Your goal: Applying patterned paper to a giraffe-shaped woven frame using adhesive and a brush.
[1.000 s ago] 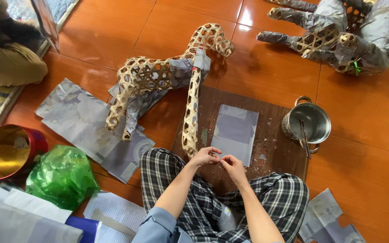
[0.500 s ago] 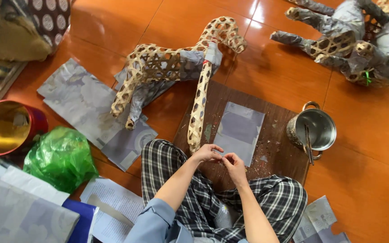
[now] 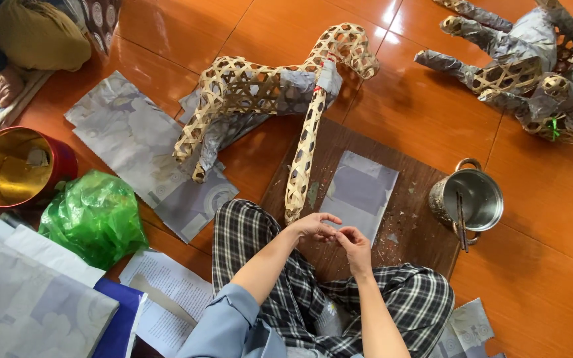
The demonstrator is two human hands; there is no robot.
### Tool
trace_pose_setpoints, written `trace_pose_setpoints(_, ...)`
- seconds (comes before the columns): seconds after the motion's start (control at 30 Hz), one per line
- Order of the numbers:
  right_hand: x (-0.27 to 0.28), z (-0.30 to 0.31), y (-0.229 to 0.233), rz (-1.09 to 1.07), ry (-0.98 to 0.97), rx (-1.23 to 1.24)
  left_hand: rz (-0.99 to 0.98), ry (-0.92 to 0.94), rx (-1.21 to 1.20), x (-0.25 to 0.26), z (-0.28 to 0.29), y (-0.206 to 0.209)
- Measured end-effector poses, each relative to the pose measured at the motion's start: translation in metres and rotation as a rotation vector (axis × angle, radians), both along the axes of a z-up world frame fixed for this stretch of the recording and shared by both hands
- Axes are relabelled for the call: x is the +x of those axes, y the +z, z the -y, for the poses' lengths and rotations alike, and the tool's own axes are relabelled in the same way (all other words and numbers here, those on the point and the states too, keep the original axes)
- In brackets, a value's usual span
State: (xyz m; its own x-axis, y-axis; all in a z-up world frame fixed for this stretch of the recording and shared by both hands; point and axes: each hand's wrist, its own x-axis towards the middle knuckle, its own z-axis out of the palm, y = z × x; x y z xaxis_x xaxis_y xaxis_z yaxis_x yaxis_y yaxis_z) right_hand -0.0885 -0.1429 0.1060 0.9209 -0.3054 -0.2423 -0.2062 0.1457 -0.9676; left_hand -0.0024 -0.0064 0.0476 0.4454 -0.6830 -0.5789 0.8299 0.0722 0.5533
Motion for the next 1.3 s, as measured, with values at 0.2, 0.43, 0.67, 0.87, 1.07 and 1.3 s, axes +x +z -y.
trace_pose_setpoints(0.2,0.002,0.004,-0.009,0.07,0.032,-0.232,0.033,0.056,0.105,0.0,0.002,-0.019)
trace_pose_setpoints(0.43,-0.001,0.01,-0.027,0.155,0.097,-0.52,0.1,0.062,0.162,-0.001,0.001,-0.011)
trace_pose_setpoints(0.67,0.0,0.018,-0.044,0.086,0.189,-0.762,0.118,0.062,0.135,-0.002,-0.001,0.001)
trace_pose_setpoints(0.87,0.0,0.019,-0.032,0.055,0.101,-0.461,0.026,0.098,0.104,-0.003,-0.003,0.028)
trace_pose_setpoints(1.07,0.0,0.01,-0.02,0.155,0.067,-0.381,0.0,0.076,0.101,0.003,-0.004,0.003)
trace_pose_setpoints(1.3,0.0,0.01,-0.024,0.037,0.03,-0.129,0.048,0.039,0.146,0.004,-0.006,-0.003)
